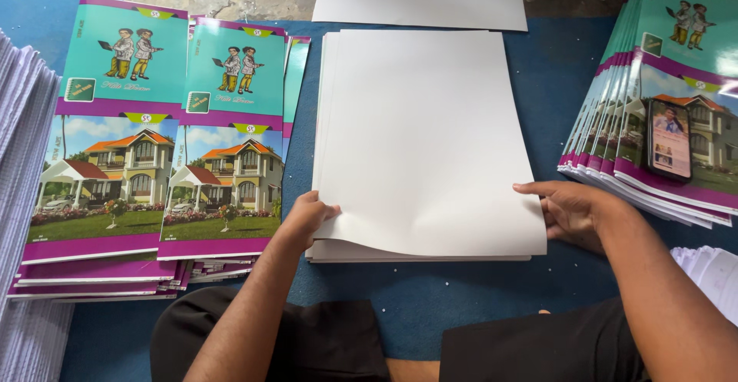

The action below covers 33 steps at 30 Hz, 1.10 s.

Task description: The person inserts a printed cover sheet into a white book cover, folds the edges, and uses a wooden stick to press the spine. The person repeats this process for multiple book covers.

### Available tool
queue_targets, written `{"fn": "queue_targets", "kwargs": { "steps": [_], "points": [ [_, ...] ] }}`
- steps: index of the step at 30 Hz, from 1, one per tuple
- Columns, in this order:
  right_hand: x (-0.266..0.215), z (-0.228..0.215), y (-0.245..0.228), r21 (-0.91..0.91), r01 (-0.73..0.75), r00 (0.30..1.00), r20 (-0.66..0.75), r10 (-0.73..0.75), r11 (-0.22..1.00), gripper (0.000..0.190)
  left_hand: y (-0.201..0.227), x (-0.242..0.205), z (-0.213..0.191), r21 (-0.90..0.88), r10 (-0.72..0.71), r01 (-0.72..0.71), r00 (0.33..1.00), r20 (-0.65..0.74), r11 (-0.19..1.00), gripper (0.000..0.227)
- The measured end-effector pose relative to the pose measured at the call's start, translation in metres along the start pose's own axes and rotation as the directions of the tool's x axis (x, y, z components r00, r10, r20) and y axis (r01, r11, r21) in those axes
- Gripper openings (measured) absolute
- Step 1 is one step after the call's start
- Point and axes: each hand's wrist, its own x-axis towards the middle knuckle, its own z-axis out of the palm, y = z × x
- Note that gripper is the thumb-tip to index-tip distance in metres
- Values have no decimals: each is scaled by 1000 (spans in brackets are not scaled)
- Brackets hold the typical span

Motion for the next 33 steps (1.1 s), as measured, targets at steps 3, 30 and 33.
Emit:
{"fn": "queue_targets", "kwargs": {
  "steps": [3, 30, 33],
  "points": [
    [-7, -2, 9, -161, -3, 1000, -26, -1, 987, 62, -2, -2, -1, -30, 15, -14, 1000, 9, 999, 39],
    [24, -27, 3, 42, 431, 891, -176, -418, 901, 77, 11, -8, 13, 403, 226, -137, 957, -181, 905, 37],
    [20, -25, 0, -197, 427, 847, -254, -467, 882, 77, 11, 0, 19, 410, 436, -301, 852, -291, 861, 46]
  ]
}}
